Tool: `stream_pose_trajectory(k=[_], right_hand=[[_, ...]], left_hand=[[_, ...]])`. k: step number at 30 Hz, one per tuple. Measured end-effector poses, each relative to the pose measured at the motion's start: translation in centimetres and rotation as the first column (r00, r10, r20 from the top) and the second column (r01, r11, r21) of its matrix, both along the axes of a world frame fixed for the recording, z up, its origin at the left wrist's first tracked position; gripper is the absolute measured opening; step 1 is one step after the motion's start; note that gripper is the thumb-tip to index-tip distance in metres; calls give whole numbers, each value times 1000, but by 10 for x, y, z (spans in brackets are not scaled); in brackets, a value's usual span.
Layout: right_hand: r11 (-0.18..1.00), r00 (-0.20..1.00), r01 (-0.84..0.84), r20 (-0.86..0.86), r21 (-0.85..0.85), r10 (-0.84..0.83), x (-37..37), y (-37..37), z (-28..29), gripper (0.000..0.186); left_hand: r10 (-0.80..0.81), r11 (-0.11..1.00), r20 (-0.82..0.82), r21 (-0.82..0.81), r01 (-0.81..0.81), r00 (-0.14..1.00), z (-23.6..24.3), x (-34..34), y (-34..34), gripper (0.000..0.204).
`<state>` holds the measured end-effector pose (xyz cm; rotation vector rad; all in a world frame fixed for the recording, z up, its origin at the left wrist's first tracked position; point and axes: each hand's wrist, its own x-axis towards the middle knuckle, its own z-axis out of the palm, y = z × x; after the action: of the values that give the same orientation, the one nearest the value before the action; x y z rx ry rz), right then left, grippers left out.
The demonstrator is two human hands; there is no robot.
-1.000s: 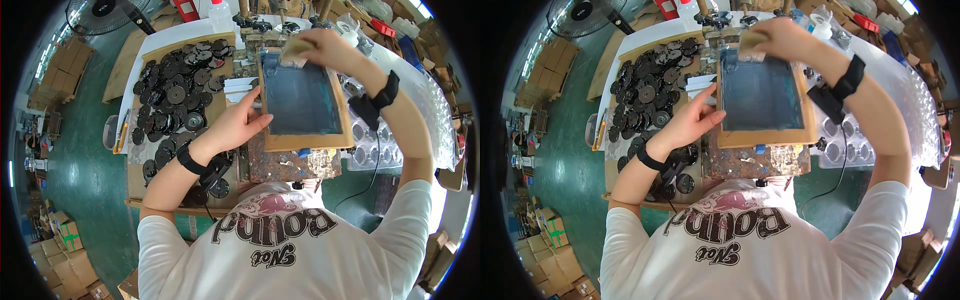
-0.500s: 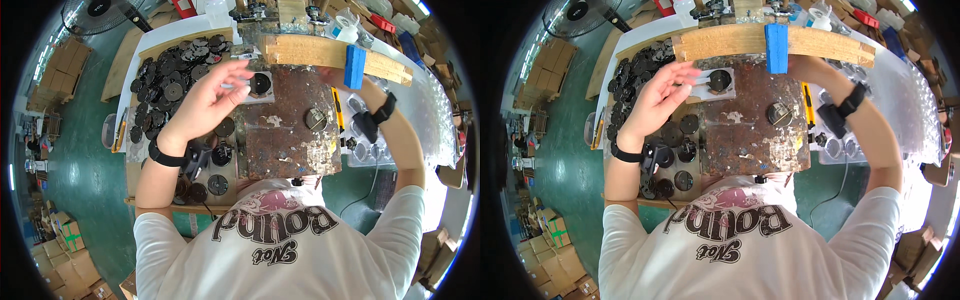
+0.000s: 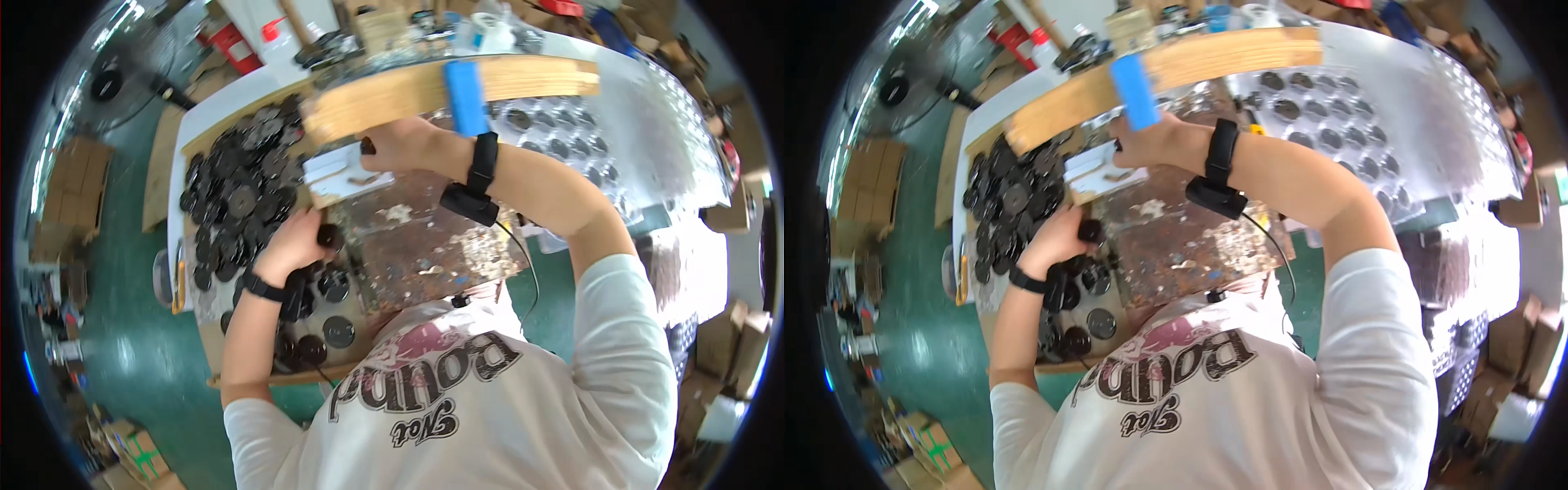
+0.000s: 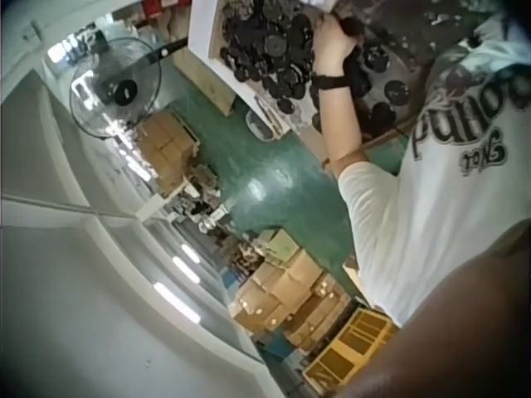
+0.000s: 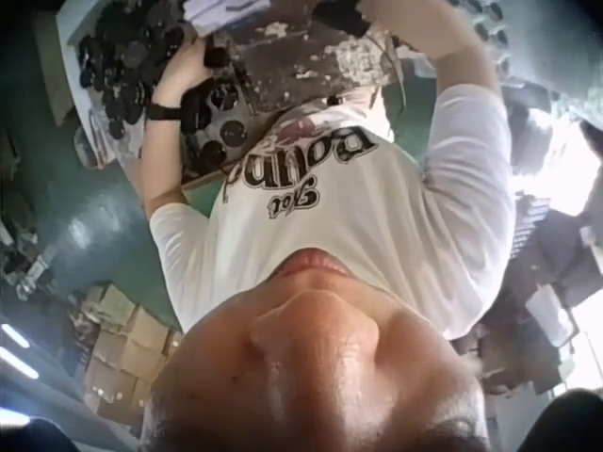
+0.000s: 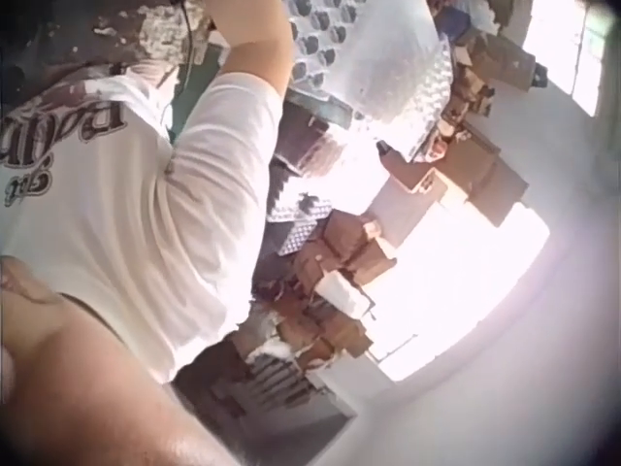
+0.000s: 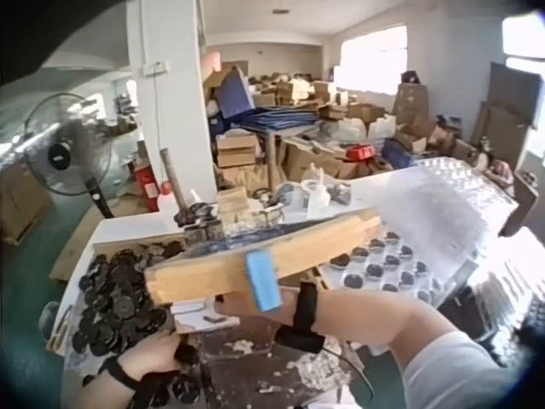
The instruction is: The person places a metal disc onto a jig, lowers a screen printing frame, and spreads ink across the mesh with a squeegee. After lifting the frame, the person removes the printed disc and places it into a plastic tray, occasionally wiping the screen with a cloth.
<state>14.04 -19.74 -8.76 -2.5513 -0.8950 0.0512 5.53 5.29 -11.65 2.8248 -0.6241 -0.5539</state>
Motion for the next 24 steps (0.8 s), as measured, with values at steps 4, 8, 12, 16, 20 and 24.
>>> stream_pose_trajectory(k=[4, 8, 12, 16, 20, 24], right_hand=[[978, 977, 26, 202, 205, -68, 19, -58, -26, 39], [966, 955, 194, 191, 174, -226, 48, -165, -54, 38], [828, 826, 560, 75, -7, -558, 70, -271, -72, 42], [478, 480, 865, -24, -155, -877, 78, -339, -72, 51], [251, 256, 967, -148, 50, -955, 74, -374, -72, 57], [227, 252, 954, -113, 197, -961, 61, -384, -72, 59]], left_hand=[[15, 998, -70, -54, -19, 997, 4, 7, -2, 65], [-33, 999, -45, 16, 34, 998, 6, 7, -5, 67], [-14, 996, -31, 83, 16, 999, 6, 2, -7, 65], [8, 997, 3, 72, -8, 1000, 7, -2, -9, 61], [-6, 999, 61, 41, 4, 998, 4, -5, -7, 56], [68, 991, 15, -115, -66, 998, 1, -5, 2, 41]])
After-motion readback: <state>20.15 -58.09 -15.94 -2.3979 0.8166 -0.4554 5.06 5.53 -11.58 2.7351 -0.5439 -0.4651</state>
